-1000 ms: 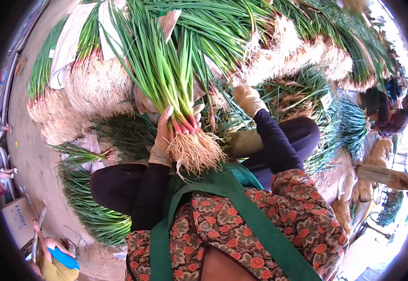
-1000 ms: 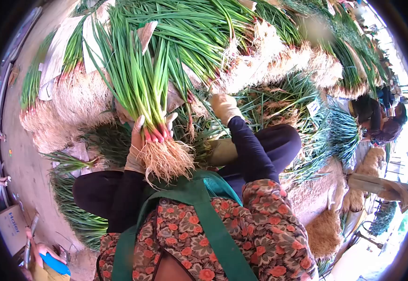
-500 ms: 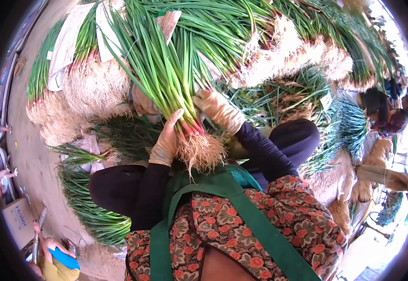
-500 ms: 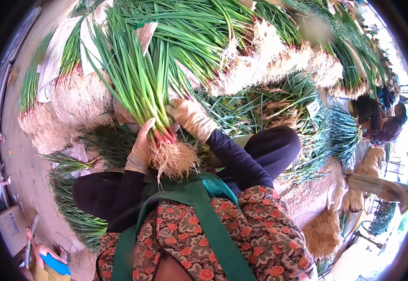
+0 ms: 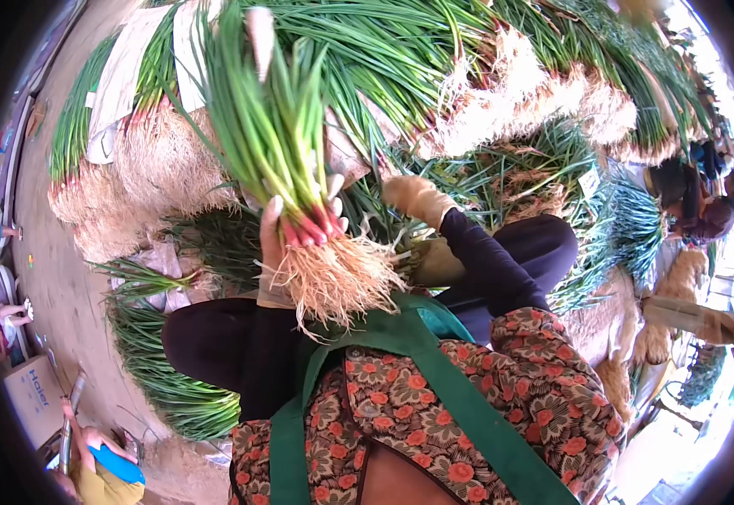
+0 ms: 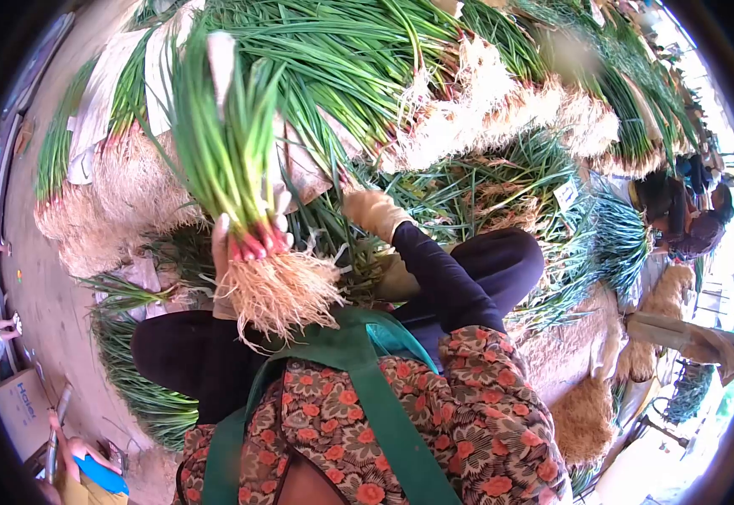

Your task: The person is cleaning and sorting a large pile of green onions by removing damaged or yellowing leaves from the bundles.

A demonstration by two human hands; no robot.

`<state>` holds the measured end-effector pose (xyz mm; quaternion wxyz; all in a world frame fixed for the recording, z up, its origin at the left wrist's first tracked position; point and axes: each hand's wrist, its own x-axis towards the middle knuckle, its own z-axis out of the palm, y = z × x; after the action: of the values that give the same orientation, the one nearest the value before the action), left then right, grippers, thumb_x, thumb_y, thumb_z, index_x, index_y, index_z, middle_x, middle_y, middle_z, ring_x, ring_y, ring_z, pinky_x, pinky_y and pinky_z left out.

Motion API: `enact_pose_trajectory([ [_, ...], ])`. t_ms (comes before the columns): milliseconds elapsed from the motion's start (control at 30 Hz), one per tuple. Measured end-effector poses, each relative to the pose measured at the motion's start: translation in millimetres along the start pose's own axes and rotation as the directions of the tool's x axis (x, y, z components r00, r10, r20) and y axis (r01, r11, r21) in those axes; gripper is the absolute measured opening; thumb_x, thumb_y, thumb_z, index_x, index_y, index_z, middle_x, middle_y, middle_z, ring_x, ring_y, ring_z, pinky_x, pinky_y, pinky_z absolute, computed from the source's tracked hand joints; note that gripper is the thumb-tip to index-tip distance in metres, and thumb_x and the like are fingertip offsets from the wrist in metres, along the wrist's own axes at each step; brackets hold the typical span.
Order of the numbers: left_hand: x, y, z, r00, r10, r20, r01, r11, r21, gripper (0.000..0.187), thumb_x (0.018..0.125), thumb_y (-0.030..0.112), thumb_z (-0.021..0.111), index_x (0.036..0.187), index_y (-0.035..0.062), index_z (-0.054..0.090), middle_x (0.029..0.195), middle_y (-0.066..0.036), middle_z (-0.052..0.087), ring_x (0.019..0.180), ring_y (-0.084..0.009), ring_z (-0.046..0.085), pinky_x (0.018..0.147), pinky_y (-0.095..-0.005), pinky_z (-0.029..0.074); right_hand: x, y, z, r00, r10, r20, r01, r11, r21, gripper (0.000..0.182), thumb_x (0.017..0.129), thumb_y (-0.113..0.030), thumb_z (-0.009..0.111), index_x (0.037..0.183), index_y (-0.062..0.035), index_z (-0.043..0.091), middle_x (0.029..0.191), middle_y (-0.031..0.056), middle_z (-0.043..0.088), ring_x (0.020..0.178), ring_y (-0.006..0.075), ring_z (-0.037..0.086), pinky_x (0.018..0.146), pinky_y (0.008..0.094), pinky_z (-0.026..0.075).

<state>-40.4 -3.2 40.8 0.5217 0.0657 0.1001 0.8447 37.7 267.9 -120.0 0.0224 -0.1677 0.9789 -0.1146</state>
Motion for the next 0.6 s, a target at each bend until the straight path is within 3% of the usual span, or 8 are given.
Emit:
enact_pose_trajectory([
  [67, 6.9, -9.6, -8.9, 0.994, -0.011, -0.105, 0.022, 0.995, 0.099, 0.076, 0.083, 0.057, 0.044, 0.117, -0.0108, 0.042, 0.094, -0.014, 0.056, 0.076, -0.0206, 0.055, 0.076, -0.0312, 0.044, 41.0, -6.3, -36.5, 0.856, 0.517, 0.016, -0.498, 0.816, 0.294, 0.026, 0.090, -0.026, 0.047, 0.100, -0.0056, 0.059, 0.088, 0.0138, 0.065, 0.085, 0.0288, 0.064, 0.071, 0.0388, 0.050],
  [100, 11.0, -10.2, -24.3, 0.999, -0.019, -0.043, 0.024, 0.992, 0.120, 0.075, 0.083, 0.057, 0.045, 0.118, -0.0096, 0.042, 0.095, -0.014, 0.056, 0.076, -0.0210, 0.055, 0.076, -0.0320, 0.044, 50.3, -1.3, -28.6, 0.841, 0.535, -0.083, -0.498, 0.825, 0.267, 0.033, 0.089, -0.032, 0.049, 0.102, -0.0046, 0.060, 0.095, 0.0154, 0.065, 0.090, 0.0278, 0.063, 0.075, 0.0371, 0.050],
  [200, 14.9, -10.3, -28.6, 0.998, -0.051, -0.045, 0.055, 0.993, 0.105, 0.071, 0.083, 0.053, 0.048, 0.121, -0.0062, 0.041, 0.100, -0.014, 0.055, 0.085, -0.0239, 0.055, 0.080, -0.0360, 0.045, 66.4, -15.6, -45.7, 0.678, 0.643, 0.355, -0.704, 0.708, 0.063, 0.039, 0.086, -0.038, 0.052, 0.100, -0.0035, 0.063, 0.098, 0.0173, 0.065, 0.093, 0.0283, 0.063, 0.079, 0.0353, 0.049],
  [267, 12.1, -7.8, -32.2, 0.994, -0.093, -0.061, 0.094, 0.995, 0.024, 0.070, 0.084, 0.051, 0.049, 0.123, -0.0061, 0.039, 0.103, -0.014, 0.054, 0.094, -0.0259, 0.055, 0.085, -0.0376, 0.045, 58.4, -10.4, -22.4, 0.704, 0.660, 0.261, -0.709, 0.678, 0.197, 0.040, 0.085, -0.037, 0.052, 0.094, -0.0008, 0.065, 0.092, 0.0190, 0.065, 0.089, 0.0314, 0.063, 0.078, 0.0369, 0.049],
  [333, 7.4, -10.2, -35.3, 0.979, -0.065, -0.192, 0.056, 0.997, -0.050, 0.074, 0.085, 0.047, 0.050, 0.131, -0.0074, 0.030, 0.123, -0.020, 0.049, 0.113, -0.0302, 0.050, 0.098, -0.0432, 0.039, 51.4, -22.0, -41.1, 0.762, 0.570, 0.306, -0.640, 0.733, 0.229, 0.037, 0.084, -0.034, 0.052, 0.093, 0.0001, 0.064, 0.087, 0.0206, 0.065, 0.086, 0.0333, 0.063, 0.076, 0.0400, 0.049],
  [533, 15.9, -12.4, -59.7, 0.984, 0.011, -0.179, 0.029, 0.976, 0.217, 0.068, 0.089, 0.042, 0.047, 0.130, -0.0099, 0.031, 0.120, -0.025, 0.049, 0.087, -0.0287, 0.060, 0.077, -0.0418, 0.052, 18.5, -93.8, -115.9, 0.909, 0.210, 0.359, -0.396, 0.702, 0.592, 0.028, 0.093, -0.025, 0.047, 0.117, -0.0139, 0.055, 0.097, 0.0152, 0.063, 0.092, 0.0279, 0.060, 0.081, 0.0370, 0.045],
  [567, 15.6, -13.0, -59.8, 0.986, -0.003, -0.168, 0.038, 0.979, 0.200, 0.068, 0.089, 0.043, 0.046, 0.128, -0.0106, 0.033, 0.117, -0.024, 0.050, 0.084, -0.0289, 0.060, 0.076, -0.0416, 0.053, 18.5, -93.5, -118.5, 0.883, 0.173, 0.436, -0.415, 0.723, 0.552, 0.035, 0.087, -0.030, 0.053, 0.112, -0.0044, 0.055, 0.103, 0.0167, 0.062, 0.096, 0.0311, 0.058, 0.082, 0.0355, 0.046],
  [600, 15.6, -13.2, -60.5, 0.988, -0.016, -0.156, 0.045, 0.982, 0.184, 0.068, 0.089, 0.043, 0.046, 0.127, -0.0114, 0.034, 0.114, -0.024, 0.051, 0.082, -0.0291, 0.061, 0.074, -0.0415, 0.053, 15.6, -76.9, -100.4, 0.960, -0.014, 0.278, -0.119, 0.882, 0.455, 0.032, 0.087, -0.024, 0.051, 0.112, -0.0054, 0.055, 0.105, 0.0156, 0.061, 0.096, 0.0312, 0.058, 0.081, 0.0348, 0.046],
])
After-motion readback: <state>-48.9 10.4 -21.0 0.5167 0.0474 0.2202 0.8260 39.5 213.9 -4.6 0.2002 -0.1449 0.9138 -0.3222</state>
